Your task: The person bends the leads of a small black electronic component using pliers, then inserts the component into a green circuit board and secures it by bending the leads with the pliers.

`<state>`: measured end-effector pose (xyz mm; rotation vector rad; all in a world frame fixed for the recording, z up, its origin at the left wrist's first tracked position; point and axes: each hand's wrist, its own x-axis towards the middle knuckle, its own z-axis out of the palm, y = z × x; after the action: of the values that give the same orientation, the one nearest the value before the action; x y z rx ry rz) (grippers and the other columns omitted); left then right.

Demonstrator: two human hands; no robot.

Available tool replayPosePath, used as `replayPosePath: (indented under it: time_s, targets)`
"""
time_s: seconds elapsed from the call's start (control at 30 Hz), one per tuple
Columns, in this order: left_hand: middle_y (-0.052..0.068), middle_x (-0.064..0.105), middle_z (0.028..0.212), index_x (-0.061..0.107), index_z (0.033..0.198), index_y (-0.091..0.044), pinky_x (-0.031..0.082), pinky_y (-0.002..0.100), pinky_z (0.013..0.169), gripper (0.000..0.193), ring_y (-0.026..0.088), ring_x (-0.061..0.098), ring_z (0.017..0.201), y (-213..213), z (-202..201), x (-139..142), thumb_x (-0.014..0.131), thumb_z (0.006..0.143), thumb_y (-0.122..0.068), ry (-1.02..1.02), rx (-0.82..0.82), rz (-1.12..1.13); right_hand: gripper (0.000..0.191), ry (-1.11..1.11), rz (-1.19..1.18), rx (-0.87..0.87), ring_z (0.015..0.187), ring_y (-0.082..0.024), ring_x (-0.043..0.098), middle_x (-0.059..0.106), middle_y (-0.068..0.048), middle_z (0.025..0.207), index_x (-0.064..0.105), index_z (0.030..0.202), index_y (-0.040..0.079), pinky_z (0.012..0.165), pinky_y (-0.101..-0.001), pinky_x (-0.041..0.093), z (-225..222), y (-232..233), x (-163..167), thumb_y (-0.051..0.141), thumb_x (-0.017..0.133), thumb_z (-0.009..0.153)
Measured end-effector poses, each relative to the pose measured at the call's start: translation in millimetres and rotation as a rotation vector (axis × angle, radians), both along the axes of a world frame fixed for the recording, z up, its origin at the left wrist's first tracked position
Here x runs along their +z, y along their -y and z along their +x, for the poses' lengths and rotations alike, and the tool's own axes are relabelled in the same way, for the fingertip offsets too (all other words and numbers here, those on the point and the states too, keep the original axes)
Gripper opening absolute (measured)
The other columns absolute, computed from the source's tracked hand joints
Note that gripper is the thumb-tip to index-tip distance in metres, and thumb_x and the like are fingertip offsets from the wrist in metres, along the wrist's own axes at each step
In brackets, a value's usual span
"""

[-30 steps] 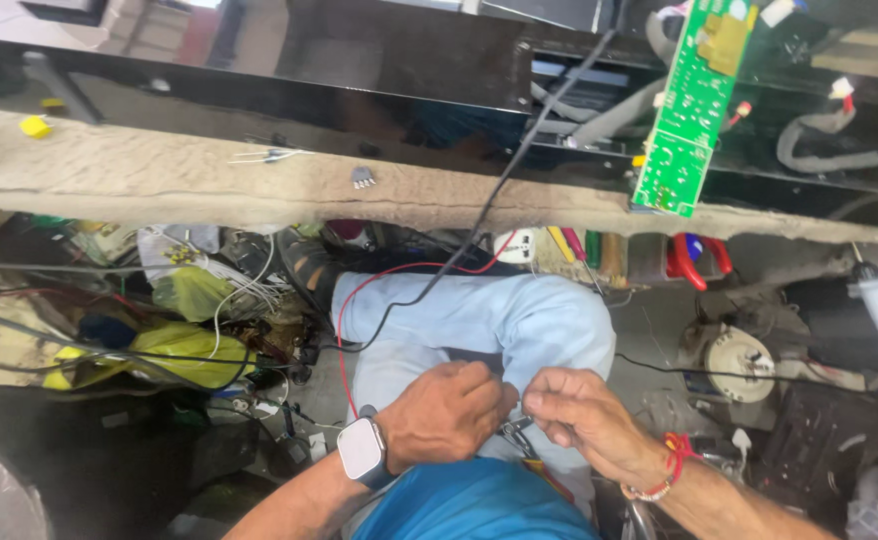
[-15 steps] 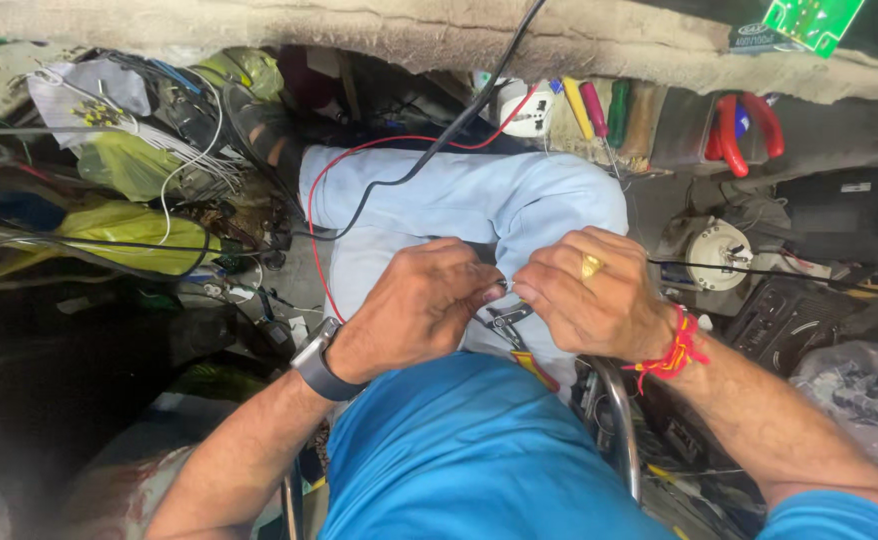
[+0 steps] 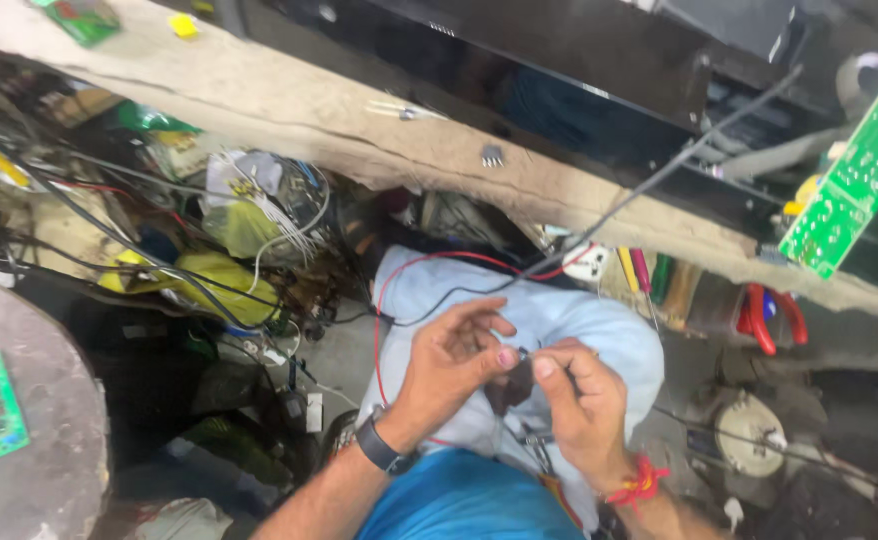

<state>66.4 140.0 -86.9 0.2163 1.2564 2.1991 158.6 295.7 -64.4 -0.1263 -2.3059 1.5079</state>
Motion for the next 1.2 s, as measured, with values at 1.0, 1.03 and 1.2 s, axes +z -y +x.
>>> replayPosePath:
  time_s: [1.0, 1.03, 1.2]
  targets:
    - [0.018, 0.074, 0.111, 0.046, 0.135, 0.007, 0.057, 0.028, 0.078, 0.045, 0.014, 0.068, 0.086, 91, 2, -31, 0.068, 0.099, -0.008, 0.026, 0.374, 0.012, 0.010, -0.487, 1.241, 0.159, 0.062, -0.032, 0.064, 0.065, -0.014, 0.090, 0.066, 0.091, 0.004, 0.052, -0.0426, 0.046, -200, 59, 112, 0.009, 0.063, 0.099]
    - [0.019, 0.075, 0.110, 0.049, 0.131, 0.008, 0.057, 0.028, 0.079, 0.040, 0.014, 0.068, 0.086, 94, 3, -32, 0.068, 0.099, -0.009, 0.041, 0.362, 0.024, 0.011, -0.513, 1.221, 0.154, 0.062, -0.033, 0.063, 0.064, -0.014, 0.085, 0.066, 0.091, 0.003, 0.053, -0.0426, 0.046, -200, 57, 109, 0.008, 0.063, 0.100]
    - [0.017, 0.077, 0.105, 0.061, 0.125, 0.008, 0.058, 0.028, 0.075, 0.034, 0.012, 0.068, 0.082, 97, 5, -26, 0.070, 0.098, -0.010, 0.077, 0.300, 0.017, 0.017, -0.576, 1.063, 0.190, 0.067, -0.035, 0.058, 0.057, -0.015, 0.071, 0.063, 0.089, -0.003, 0.061, -0.0413, 0.044, -201, 43, 104, -0.003, 0.060, 0.106]
